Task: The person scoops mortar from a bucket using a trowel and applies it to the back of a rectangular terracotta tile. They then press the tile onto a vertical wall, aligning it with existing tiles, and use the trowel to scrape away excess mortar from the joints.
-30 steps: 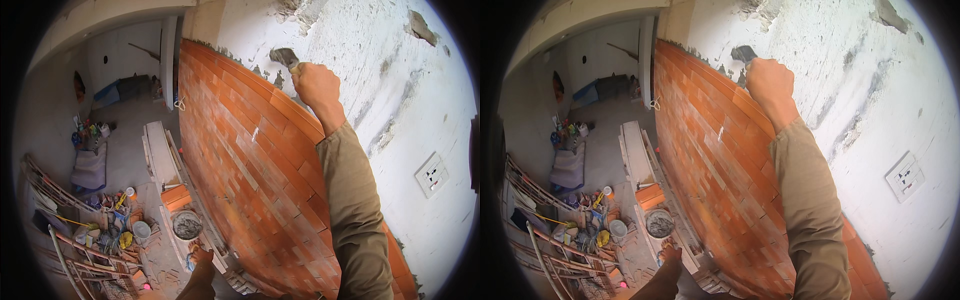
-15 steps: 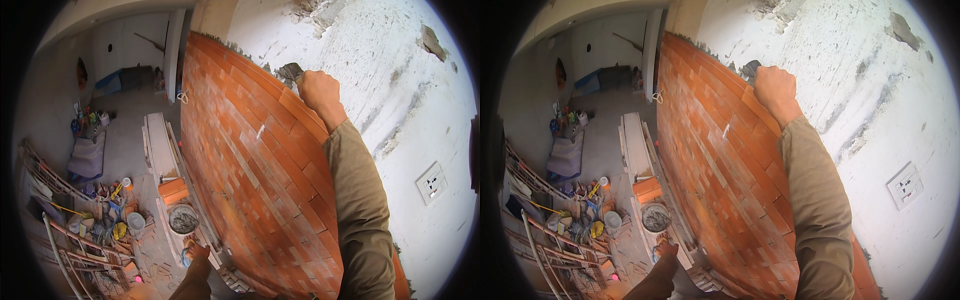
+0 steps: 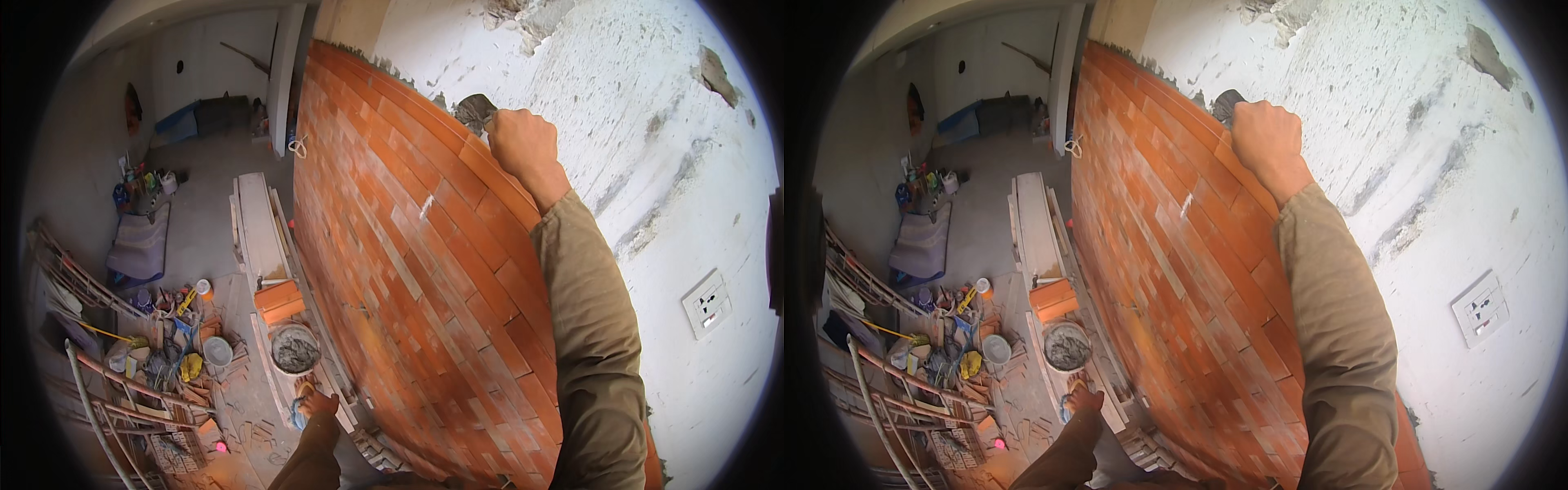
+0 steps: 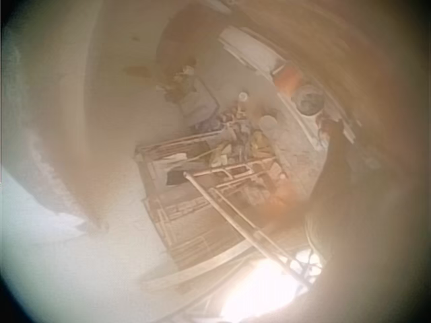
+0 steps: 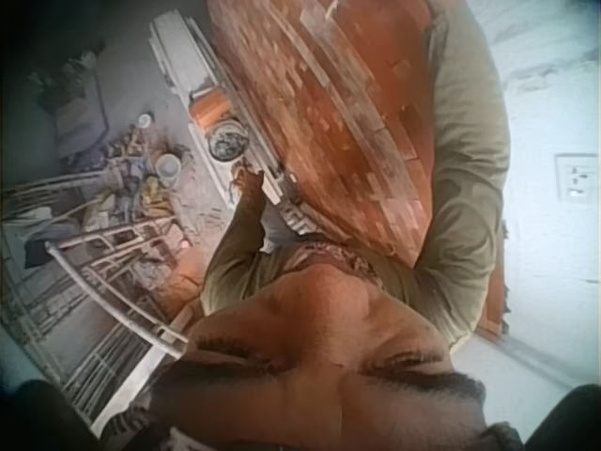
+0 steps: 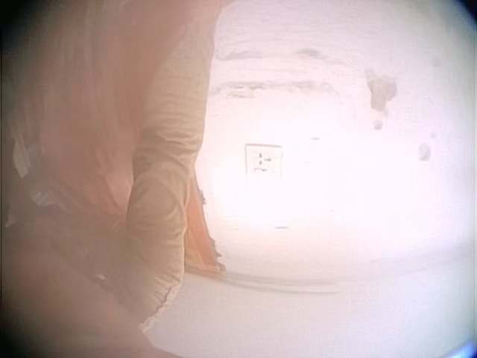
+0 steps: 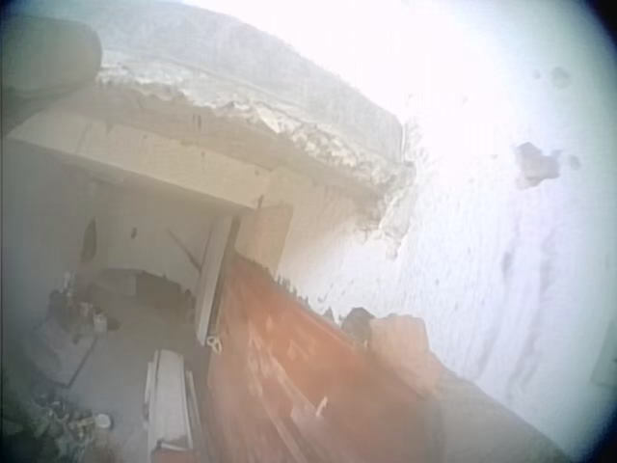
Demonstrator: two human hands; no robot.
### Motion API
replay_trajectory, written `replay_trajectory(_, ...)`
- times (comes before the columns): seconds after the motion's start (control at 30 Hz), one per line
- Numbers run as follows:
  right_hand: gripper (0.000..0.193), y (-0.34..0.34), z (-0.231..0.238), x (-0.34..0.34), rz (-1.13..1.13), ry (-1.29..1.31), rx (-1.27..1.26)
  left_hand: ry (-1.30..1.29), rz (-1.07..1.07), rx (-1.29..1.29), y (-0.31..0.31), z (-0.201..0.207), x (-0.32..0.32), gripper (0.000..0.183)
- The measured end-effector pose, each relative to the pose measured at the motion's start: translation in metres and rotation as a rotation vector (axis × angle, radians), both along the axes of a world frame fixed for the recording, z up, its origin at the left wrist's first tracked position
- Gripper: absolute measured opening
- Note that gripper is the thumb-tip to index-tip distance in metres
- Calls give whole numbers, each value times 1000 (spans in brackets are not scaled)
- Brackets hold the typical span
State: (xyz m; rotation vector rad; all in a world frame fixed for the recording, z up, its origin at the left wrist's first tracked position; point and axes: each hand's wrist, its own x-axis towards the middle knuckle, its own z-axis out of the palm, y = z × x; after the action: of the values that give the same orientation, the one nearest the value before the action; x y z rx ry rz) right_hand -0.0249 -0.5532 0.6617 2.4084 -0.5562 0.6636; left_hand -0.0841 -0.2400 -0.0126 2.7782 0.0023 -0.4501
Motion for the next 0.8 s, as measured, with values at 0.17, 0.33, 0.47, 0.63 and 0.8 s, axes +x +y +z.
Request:
replay_trajectory(0.17,14,0,0,-3,-15,6,-19,237,6,85,-11,36,3,70)
replay_trajectory(0.33,13,2,0,0,-12,31,-48,231,20,114,-8,42,2,74)
replay_trajectory(0.47,13,3,1,1,-12,44,-51,225,19,99,-6,53,3,78)
replay_trajectory(0.63,15,-2,-1,-4,1,-5,-78,247,-5,118,-9,48,2,81)
replay_trajectory(0.8,15,-9,-9,0,42,21,-89,210,7,132,-11,47,0,78)
